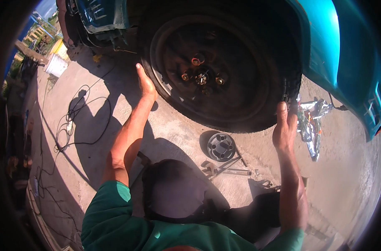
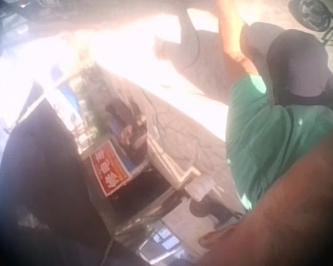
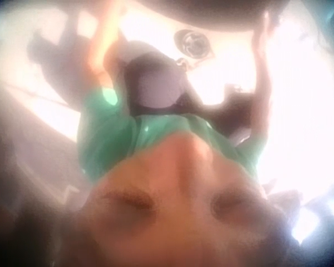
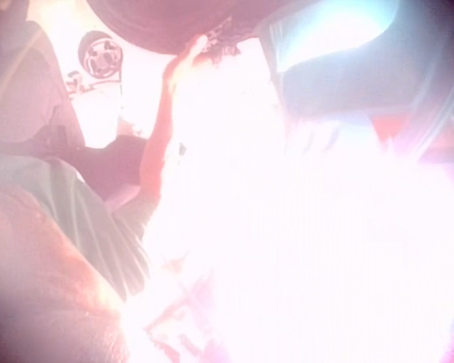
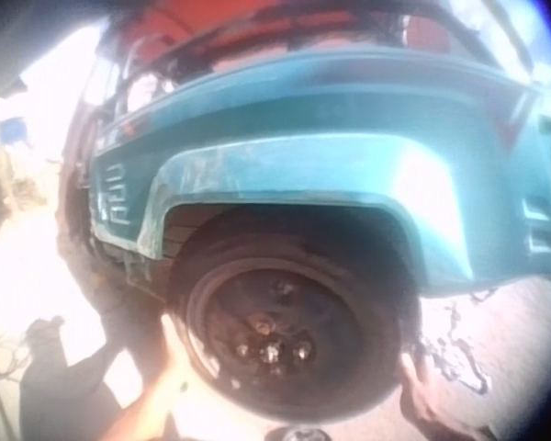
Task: The person loosens several nuts on a wheel using a wrench and then hammers the wheel. The person then places several nuts onto the wheel by hand and tightens them using the wrench before attaching a hubcap.
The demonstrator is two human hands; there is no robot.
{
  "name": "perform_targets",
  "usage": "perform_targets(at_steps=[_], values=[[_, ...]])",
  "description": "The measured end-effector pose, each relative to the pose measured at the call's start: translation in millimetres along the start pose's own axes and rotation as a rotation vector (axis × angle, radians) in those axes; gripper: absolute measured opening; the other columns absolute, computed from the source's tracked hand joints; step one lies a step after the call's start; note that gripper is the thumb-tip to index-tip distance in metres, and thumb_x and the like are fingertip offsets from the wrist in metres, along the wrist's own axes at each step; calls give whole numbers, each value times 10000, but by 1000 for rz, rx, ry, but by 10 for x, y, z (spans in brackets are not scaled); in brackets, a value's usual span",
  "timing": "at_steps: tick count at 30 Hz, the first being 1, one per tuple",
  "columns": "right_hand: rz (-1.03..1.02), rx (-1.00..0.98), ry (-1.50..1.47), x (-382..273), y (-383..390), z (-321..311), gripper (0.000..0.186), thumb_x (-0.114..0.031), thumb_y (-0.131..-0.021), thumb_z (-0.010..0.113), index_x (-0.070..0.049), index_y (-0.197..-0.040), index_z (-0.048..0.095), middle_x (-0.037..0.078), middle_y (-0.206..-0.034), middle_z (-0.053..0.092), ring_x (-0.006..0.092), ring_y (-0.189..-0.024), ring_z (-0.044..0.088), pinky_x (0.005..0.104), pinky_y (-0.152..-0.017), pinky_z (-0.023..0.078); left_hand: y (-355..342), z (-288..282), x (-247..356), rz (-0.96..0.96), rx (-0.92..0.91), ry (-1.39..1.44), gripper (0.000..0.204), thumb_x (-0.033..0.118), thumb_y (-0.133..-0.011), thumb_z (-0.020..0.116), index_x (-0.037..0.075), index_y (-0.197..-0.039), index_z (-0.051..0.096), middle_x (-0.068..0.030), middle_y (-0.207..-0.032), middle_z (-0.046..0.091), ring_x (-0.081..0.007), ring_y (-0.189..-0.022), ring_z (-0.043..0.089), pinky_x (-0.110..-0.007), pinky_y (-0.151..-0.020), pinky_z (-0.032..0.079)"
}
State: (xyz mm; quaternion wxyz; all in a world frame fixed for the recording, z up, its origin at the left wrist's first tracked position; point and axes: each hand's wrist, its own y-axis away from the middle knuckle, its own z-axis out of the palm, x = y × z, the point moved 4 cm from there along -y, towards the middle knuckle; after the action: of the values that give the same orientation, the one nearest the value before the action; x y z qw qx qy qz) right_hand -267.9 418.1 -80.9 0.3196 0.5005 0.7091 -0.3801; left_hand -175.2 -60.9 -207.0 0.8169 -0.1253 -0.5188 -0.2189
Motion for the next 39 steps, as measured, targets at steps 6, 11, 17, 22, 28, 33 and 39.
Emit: perform_targets(at_steps=[6,11,17,22,28,33,39], values=[[-66,123,59,65,72,-21,611,-519,-1072,481,65,-1242,545,113,-959,589,218,-899,518,375,-849,435,-110,15,49,82,-29,-96,905,691,-1032,384,-85,-1496,444,-172,-1548,476,-263,-1413,450,-340,-1182,334],[-38,41,110,25,21,16,650,-529,-1070,476,69,-1325,487,131,-905,551,215,-874,494,381,-843,434,-161,-125,-55,26,-92,46,899,695,-1030,379,-44,-1543,391,-143,-1556,475,-247,-1398,465,-353,-1175,348],[-92,39,-1,-103,16,-26,739,-614,-1047,450,85,-1281,504,120,-872,547,235,-864,491,394,-854,435,-156,-51,-53,47,-18,-59,909,701,-1026,381,-73,-1498,449,-145,-1562,468,-250,-1408,453,-341,-1183,332],[163,5,202,159,91,-48,892,-719,-1008,408,76,-1407,468,266,-1328,551,358,-1249,517,437,-1083,383,-183,-18,-17,27,-103,32,898,681,-1037,380,-67,-1533,395,-150,-1586,435,-252,-1438,421,-345,-1198,318],[-28,43,101,129,73,26,793,-611,-1061,378,47,-1502,371,261,-1443,485,372,-1329,467,434,-1126,352,-260,-99,-17,62,-63,-66,900,678,-1041,369,-66,-1549,367,-159,-1597,417,-255,-1452,406,-346,-1207,304],[-67,-103,85,-112,48,-98,643,-610,-1071,372,23,-1149,452,115,-1032,441,238,-968,407,392,-852,372,-70,16,-12,33,-48,-9,882,682,-1042,370,-49,-1536,396,-132,-1558,460,-240,-1393,459,-343,-1189,334],[-53,-48,67,-51,21,66,801,-598,-1064,385,70,-1503,341,241,-1057,609,315,-926,536,449,-882,435,-125,-98,-13,11,-70,6,874,681,-1041,374,-34,-1544,393,-131,-1564,454,-239,-1404,449,-341,-1195,325]])
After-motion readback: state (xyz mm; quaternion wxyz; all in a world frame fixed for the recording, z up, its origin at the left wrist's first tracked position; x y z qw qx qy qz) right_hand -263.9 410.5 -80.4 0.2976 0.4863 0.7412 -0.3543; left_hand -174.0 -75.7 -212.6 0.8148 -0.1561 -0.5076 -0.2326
